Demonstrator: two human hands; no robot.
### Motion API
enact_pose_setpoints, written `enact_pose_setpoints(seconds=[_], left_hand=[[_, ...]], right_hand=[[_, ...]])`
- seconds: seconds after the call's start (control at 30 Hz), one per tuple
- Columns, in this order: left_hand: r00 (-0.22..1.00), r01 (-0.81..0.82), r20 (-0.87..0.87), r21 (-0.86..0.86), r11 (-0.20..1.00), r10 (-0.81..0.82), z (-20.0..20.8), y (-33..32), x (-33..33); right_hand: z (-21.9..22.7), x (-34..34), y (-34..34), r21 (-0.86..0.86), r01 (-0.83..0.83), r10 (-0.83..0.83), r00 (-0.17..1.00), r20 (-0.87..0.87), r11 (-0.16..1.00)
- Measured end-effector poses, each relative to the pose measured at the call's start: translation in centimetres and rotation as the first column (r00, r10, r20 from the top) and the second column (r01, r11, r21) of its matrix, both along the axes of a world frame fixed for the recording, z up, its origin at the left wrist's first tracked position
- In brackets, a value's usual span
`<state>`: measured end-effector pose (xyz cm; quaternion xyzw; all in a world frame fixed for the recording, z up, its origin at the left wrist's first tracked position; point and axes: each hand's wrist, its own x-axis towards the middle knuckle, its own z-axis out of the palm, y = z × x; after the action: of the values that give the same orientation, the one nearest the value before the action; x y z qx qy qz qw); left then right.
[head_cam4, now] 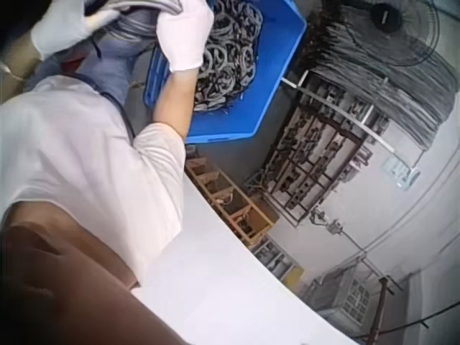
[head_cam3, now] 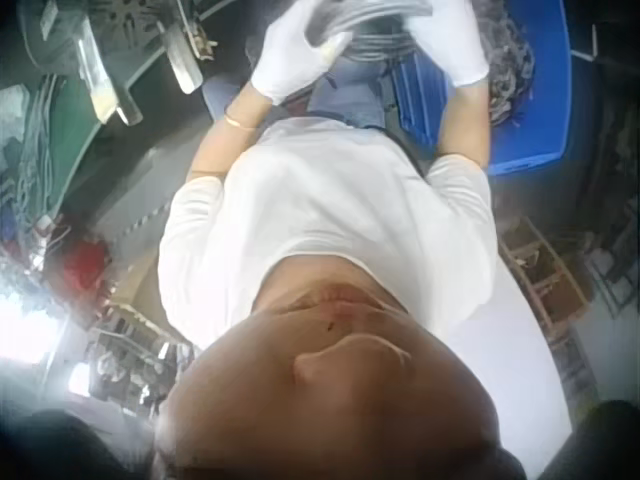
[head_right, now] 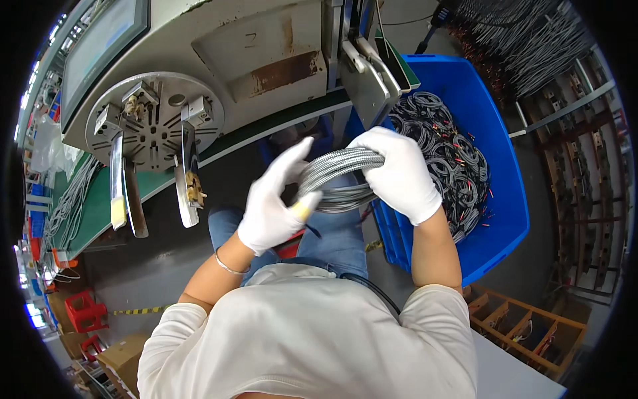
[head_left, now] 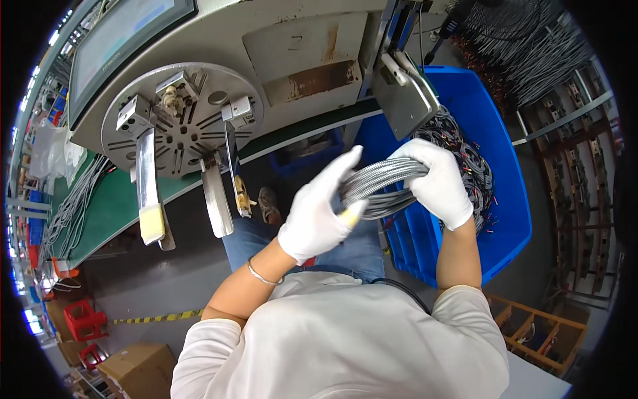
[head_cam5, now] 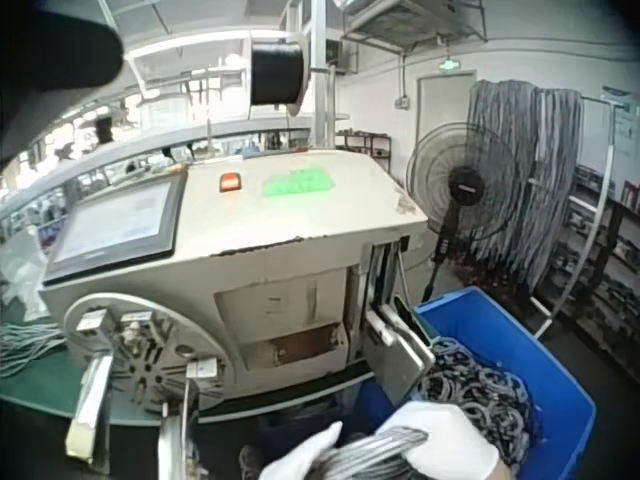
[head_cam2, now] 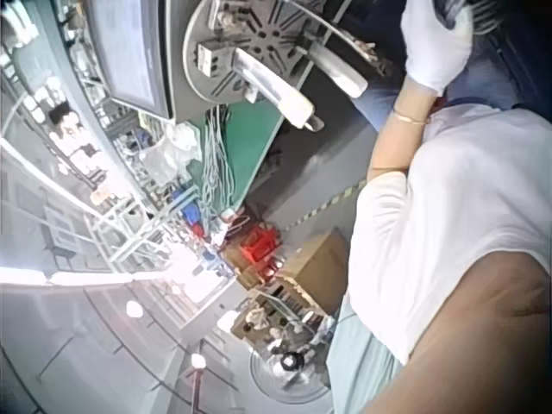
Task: Coiling long electrical cables using an automated winding machine and securing them into bundles.
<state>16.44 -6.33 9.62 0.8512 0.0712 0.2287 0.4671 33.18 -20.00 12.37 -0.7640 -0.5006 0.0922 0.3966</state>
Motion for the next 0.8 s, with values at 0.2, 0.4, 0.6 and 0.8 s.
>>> enact_pose_setpoints(seconds=[0.2,0.4,0.6,0.8], left_hand=[[0.986,0.02,-0.119,-0.595,0.803,-0.113,-0.6,0.9,-1.2],[0.85,0.222,-0.164,-0.751,0.622,-0.501,-1.6,3.7,-2.2],[0.855,0.134,-0.171,-0.839,0.527,-0.489,-2.8,3.0,-2.9],[0.817,0.203,-0.087,-0.882,0.426,-0.57,-2.4,3.0,-2.8]], right_hand=[[0.1,-1.7,-0.5,-0.147,-0.283,0.102,0.705,-0.702,0.948],[-0.8,-2.3,-0.6,-0.032,-0.246,0.122,0.587,-0.801,0.969],[-2.4,-2.6,-0.1,0.022,-0.153,0.117,0.643,-0.757,0.988],[-1.6,-2.5,-0.3,-0.04,-0.13,0.051,0.627,-0.777,0.991]])
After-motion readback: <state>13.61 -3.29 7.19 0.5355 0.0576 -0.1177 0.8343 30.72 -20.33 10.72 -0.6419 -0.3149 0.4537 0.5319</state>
